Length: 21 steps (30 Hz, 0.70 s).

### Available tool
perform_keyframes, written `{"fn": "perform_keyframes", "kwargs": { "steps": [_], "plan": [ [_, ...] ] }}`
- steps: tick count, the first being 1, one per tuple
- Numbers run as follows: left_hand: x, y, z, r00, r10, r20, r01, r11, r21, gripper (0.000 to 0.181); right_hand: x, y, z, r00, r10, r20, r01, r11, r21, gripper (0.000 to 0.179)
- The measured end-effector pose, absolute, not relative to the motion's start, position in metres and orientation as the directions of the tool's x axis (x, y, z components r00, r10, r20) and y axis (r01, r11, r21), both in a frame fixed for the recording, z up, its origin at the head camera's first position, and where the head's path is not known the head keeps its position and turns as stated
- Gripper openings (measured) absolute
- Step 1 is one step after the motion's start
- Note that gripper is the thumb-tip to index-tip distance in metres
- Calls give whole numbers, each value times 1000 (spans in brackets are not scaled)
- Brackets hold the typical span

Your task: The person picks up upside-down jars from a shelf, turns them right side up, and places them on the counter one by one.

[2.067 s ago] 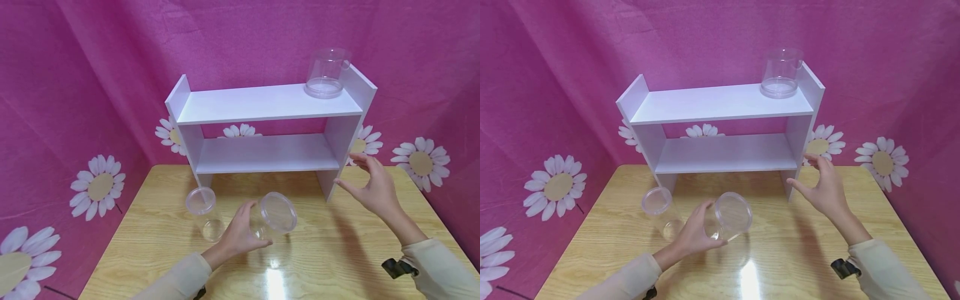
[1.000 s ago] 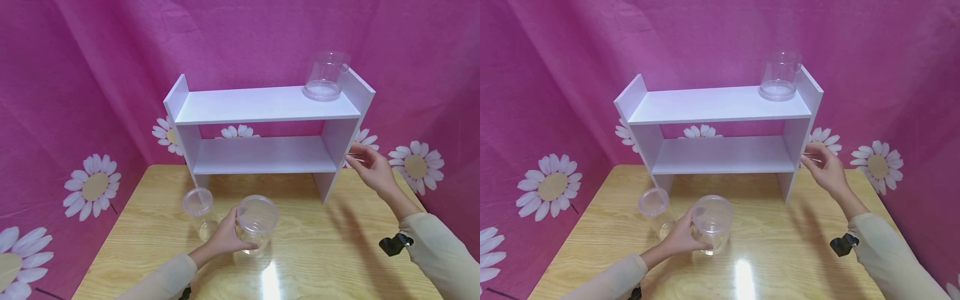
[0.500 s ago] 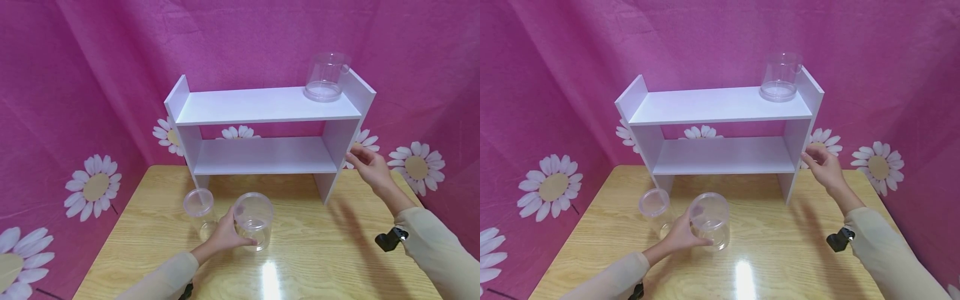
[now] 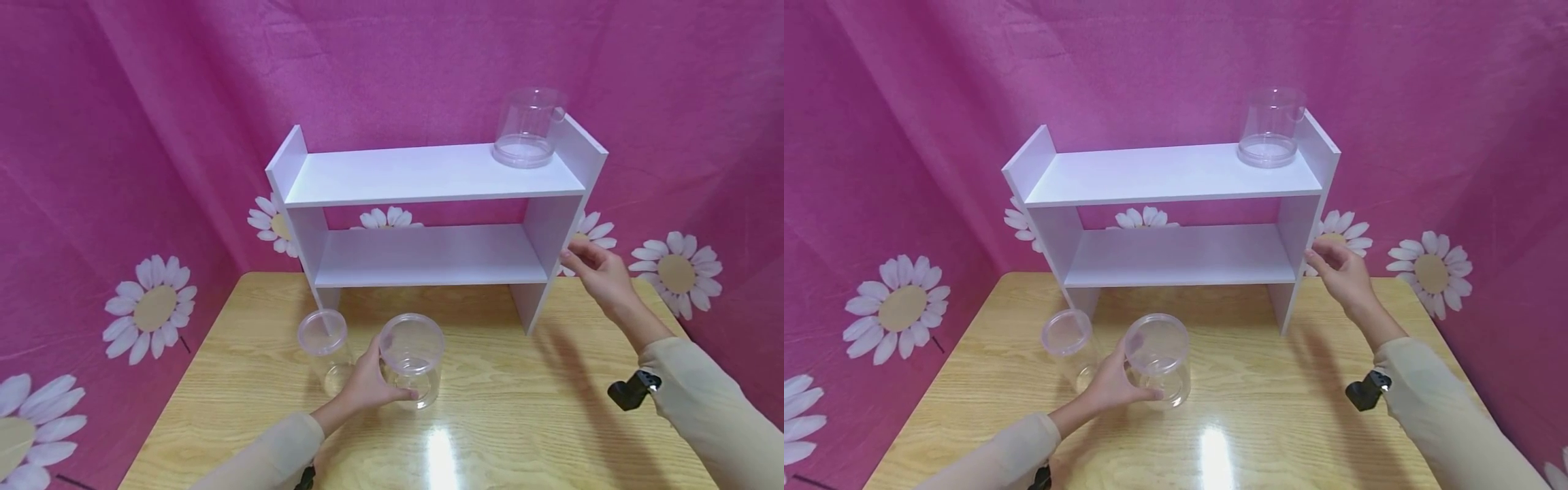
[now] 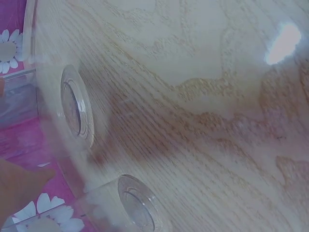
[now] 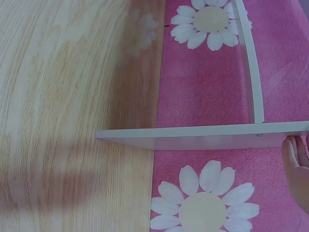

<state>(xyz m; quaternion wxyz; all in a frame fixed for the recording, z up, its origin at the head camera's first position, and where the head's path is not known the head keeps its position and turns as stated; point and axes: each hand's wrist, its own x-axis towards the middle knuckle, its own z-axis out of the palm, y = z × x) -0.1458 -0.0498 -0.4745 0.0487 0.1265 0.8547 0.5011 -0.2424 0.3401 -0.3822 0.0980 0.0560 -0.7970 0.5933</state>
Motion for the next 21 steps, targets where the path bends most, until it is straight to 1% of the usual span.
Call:
{"fn": "perform_keyframes", "kwargs": {
  "steps": [9,16,21],
  "plan": [
    [-137,-47,-457,-971,218,98,189,448,874,118,-244,341,-383,-976,41,212,-191,296,-936,19],
    [-127,-40,-421,-989,130,73,127,477,869,113,-243,340,-382,-980,45,191,-169,302,-938,17],
    [-128,-34,-392,-988,118,98,145,518,843,109,-242,339,-383,-979,50,196,-173,293,-940,18]
  ]
}}
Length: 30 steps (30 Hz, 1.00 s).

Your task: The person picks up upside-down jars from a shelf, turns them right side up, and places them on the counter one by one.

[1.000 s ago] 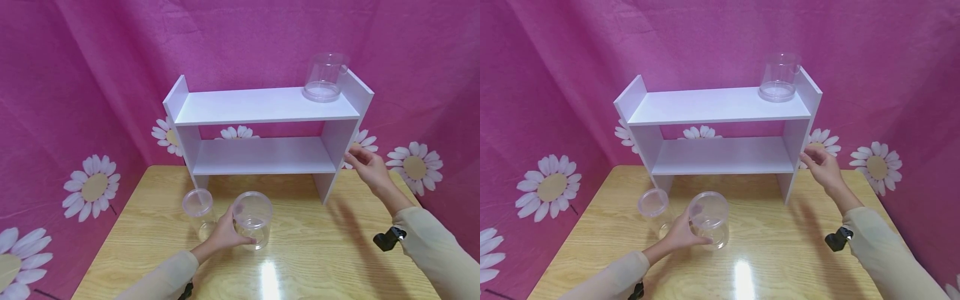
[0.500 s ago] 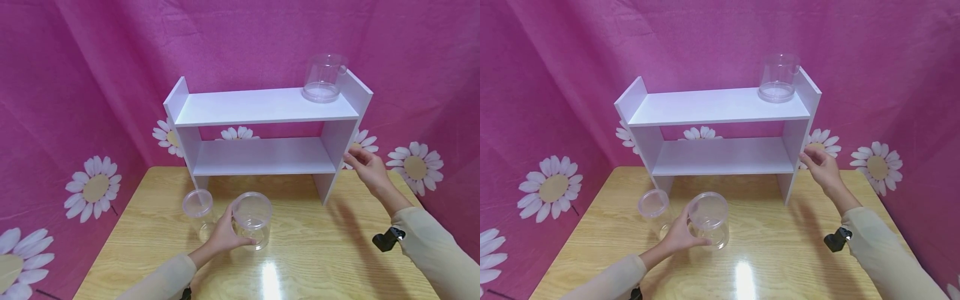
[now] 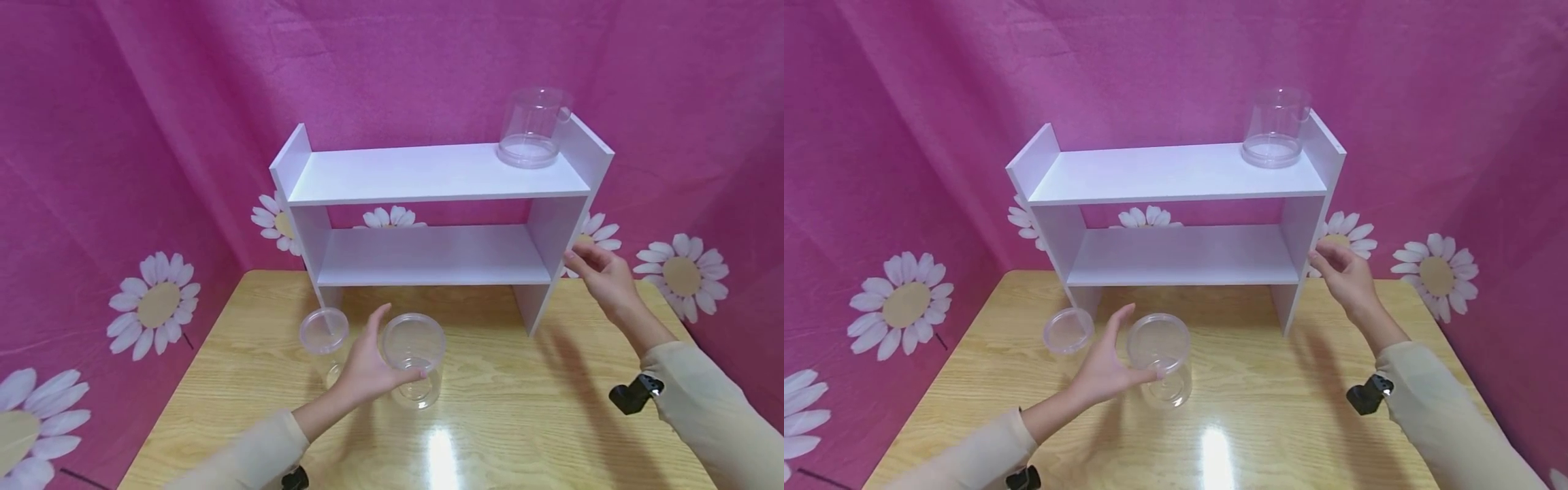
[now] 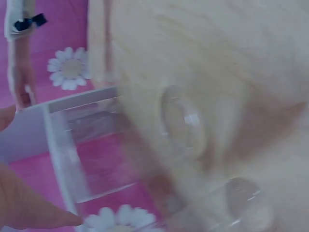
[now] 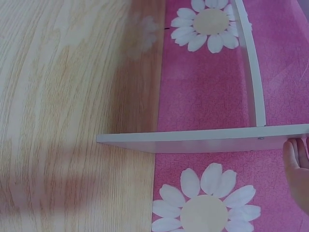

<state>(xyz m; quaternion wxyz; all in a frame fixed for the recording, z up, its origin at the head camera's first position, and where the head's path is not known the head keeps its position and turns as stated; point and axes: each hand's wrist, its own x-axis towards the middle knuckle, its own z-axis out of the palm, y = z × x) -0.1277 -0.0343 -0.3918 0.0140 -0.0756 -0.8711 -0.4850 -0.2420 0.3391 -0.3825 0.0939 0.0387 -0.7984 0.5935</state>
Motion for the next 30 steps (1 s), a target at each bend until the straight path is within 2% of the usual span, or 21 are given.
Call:
{"fn": "perform_keyframes", "kwargs": {
  "steps": [9,17,30],
  "plan": [
    [-133,-24,-324,-967,215,135,231,526,818,103,-243,343,-380,-987,54,154,-131,304,-944,14],
    [-150,-16,-275,-955,233,182,278,499,821,98,-241,348,-384,-986,47,161,-140,298,-944,19],
    [-190,0,-207,-966,255,51,134,324,936,82,-241,341,-384,-988,39,148,-130,286,-949,16]
  ]
}}
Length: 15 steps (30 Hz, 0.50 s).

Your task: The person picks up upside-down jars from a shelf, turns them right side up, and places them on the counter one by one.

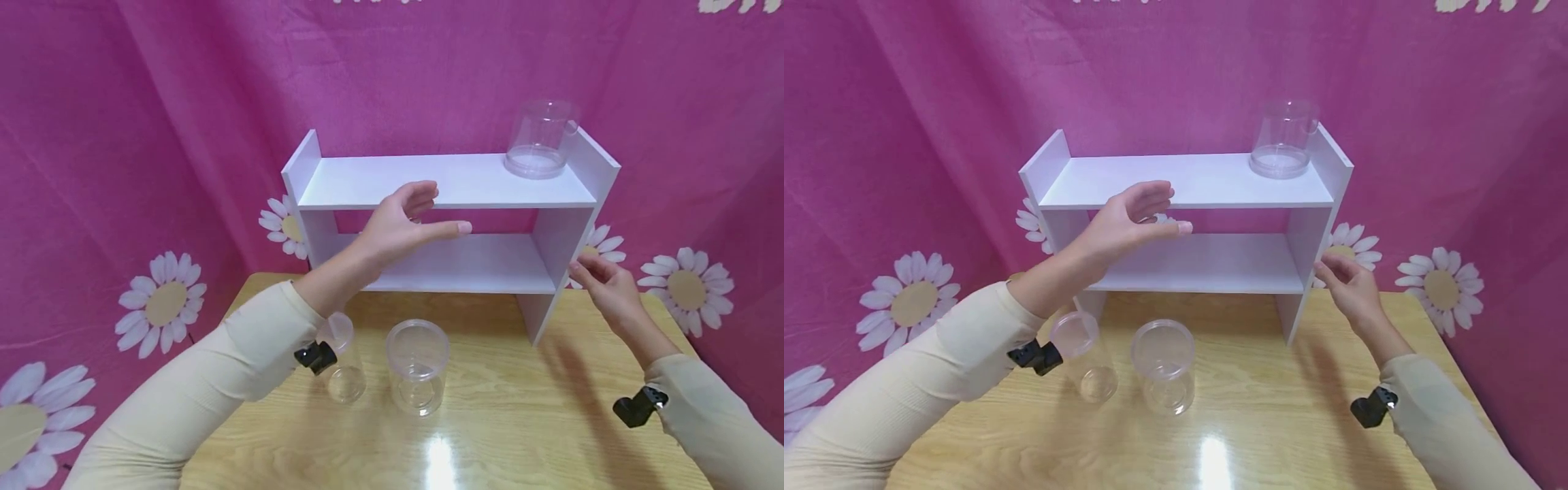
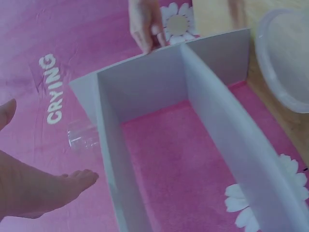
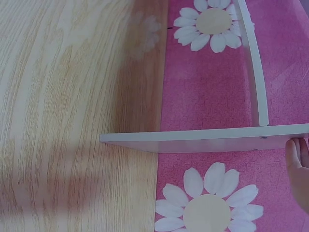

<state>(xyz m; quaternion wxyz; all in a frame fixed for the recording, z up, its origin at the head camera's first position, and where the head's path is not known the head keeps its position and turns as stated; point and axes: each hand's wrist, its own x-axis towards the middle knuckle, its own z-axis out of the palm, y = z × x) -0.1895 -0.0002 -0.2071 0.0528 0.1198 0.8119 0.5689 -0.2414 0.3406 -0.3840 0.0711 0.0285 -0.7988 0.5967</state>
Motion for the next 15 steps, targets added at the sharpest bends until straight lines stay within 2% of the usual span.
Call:
{"fn": "perform_keyframes", "kwargs": {
  "steps": [6,15],
  "plan": [
    [-208,9,-193,-967,254,8,95,330,939,83,-245,338,-388,-982,35,188,-172,270,-947,18],
    [-240,33,-163,-976,186,-116,-5,507,862,86,-249,340,-384,-983,36,180,-161,299,-940,14]
  ]
}}
